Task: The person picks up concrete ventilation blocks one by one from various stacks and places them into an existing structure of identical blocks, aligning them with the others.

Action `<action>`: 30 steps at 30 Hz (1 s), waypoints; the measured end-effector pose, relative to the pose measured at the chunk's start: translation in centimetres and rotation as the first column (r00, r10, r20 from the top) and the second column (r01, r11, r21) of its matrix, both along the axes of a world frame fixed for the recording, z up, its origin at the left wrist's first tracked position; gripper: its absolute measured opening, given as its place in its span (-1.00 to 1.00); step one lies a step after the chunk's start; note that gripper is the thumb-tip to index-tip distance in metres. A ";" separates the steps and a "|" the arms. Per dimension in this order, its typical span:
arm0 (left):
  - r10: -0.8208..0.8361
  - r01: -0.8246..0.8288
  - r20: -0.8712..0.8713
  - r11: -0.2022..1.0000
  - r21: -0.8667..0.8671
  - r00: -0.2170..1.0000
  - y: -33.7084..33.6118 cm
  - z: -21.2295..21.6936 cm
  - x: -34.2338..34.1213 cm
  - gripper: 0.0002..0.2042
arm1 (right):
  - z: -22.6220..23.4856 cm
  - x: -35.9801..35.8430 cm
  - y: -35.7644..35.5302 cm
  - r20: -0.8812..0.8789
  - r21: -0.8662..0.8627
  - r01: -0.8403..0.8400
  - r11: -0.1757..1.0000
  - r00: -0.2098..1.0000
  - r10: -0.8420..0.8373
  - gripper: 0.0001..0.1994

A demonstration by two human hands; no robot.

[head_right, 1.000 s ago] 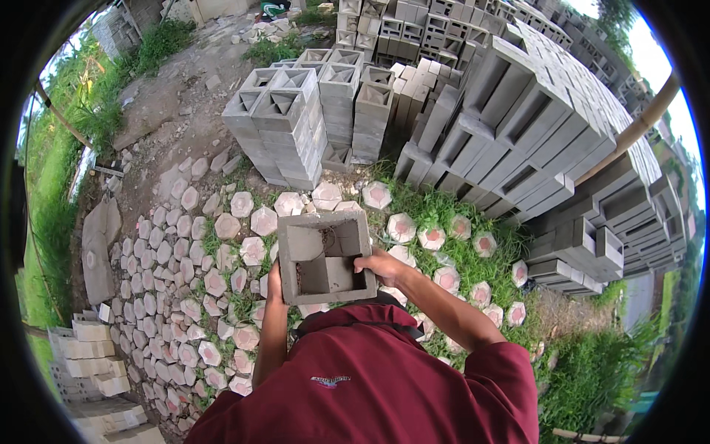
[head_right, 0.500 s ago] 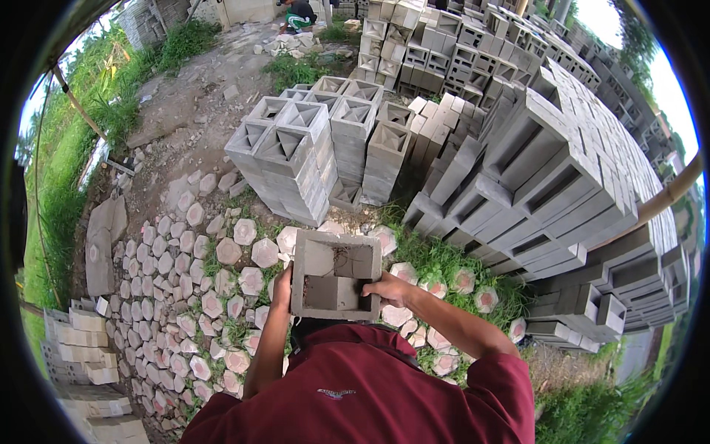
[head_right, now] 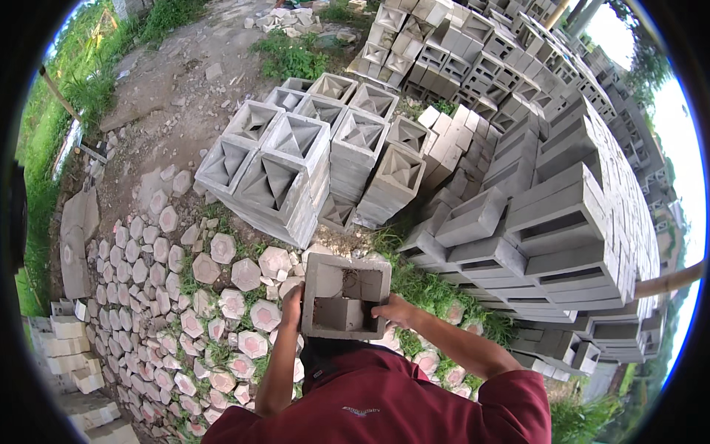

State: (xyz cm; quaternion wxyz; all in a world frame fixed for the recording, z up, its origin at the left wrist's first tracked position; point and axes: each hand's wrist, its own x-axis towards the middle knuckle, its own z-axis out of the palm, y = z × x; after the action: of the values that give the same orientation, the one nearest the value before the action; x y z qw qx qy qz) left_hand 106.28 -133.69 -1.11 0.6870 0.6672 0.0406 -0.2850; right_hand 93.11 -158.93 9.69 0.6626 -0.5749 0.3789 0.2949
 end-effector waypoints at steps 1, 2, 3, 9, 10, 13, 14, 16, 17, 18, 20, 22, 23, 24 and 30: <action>0.010 -0.010 -0.008 1.000 0.006 1.000 -0.8 -0.9 1.1 -0.61 | -1.8 1.3 -1.0 -0.036 -0.018 -0.006 1.000 0.999 0.006 -0.57; 0.003 -0.003 -0.032 1.000 0.012 0.999 -2.0 -1.3 2.5 -0.62 | -3.0 2.3 -2.3 -0.059 -0.045 -0.025 0.999 0.998 0.023 -0.63; -0.001 0.002 -0.054 1.000 0.025 0.999 -2.8 -1.5 3.6 -0.62 | -3.6 3.1 -2.8 -0.082 -0.028 0.015 0.999 0.997 -0.017 -0.64; -0.039 0.013 -0.385 0.998 -0.069 0.922 -7.1 1.0 12.9 -0.46 | -6.3 9.0 -6.5 -0.128 0.120 0.278 0.953 0.956 -0.263 -0.57; 0.084 -0.136 -0.503 0.989 -0.067 0.860 -6.7 -1.1 12.4 -0.41 | -7.1 9.6 -6.6 -0.155 0.086 0.339 0.937 0.934 -0.323 -0.68; 0.115 -0.491 -0.851 0.852 -0.181 0.512 -8.3 -6.8 10.7 -0.25 | -14.6 11.2 -8.2 -0.209 -0.066 0.396 0.916 0.892 -0.401 -0.71; 0.090 -0.627 -0.911 0.752 -0.203 0.403 -9.9 -7.3 10.6 -0.19 | -14.6 13.8 -7.7 -0.164 0.064 0.441 0.895 0.890 -0.426 -0.72; 0.133 -0.652 -0.860 0.710 -0.265 0.493 -14.9 -10.8 11.3 -0.21 | -20.6 15.3 -9.4 -0.118 0.000 0.425 0.905 0.899 -0.422 -0.72; 0.134 -0.676 -0.843 0.667 -0.312 0.521 -15.8 -14.3 11.4 -0.24 | -23.9 15.7 -9.7 -0.101 -0.024 0.415 0.909 0.904 -0.416 -0.72; 0.172 -0.720 -0.841 0.621 -0.311 0.512 -17.6 -17.6 12.4 -0.29 | -26.4 17.0 -10.7 -0.113 -0.110 0.405 0.908 0.902 -0.416 -0.69; 0.247 -0.780 -0.834 0.551 -0.298 0.493 -19.8 -24.8 14.2 -0.40 | -34.1 18.4 -11.6 -0.013 -0.151 0.395 0.906 0.916 -0.401 -0.68; 0.262 -0.794 -0.830 0.526 -0.306 0.493 -20.5 -32.8 15.1 -0.40 | -42.0 19.7 -13.2 -0.006 -0.185 0.319 0.929 0.945 -0.326 -0.68; 0.258 -0.796 -0.830 0.518 -0.313 0.494 -21.5 -35.8 15.9 -0.39 | -45.5 20.4 -14.0 0.034 -0.179 0.318 0.931 0.948 -0.317 -0.67; 0.326 -0.829 -0.855 0.525 -0.191 0.404 -22.4 -38.8 16.7 -0.39 | -48.9 21.0 -14.8 0.074 -0.172 0.316 0.933 0.949 -0.307 -0.67; 0.324 -0.791 -0.751 0.454 -0.410 0.575 -26.6 -52.8 21.4 -0.41 | -63.1 26.6 -18.3 -0.024 -0.225 0.161 0.961 0.985 -0.171 -0.61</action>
State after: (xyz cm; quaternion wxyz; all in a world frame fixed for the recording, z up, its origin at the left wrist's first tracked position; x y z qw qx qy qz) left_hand 127.68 -160.28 -53.95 0.8948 0.1655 0.3611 -0.2037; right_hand 119.73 -177.25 -53.46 0.6083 -0.6050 0.4705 0.2063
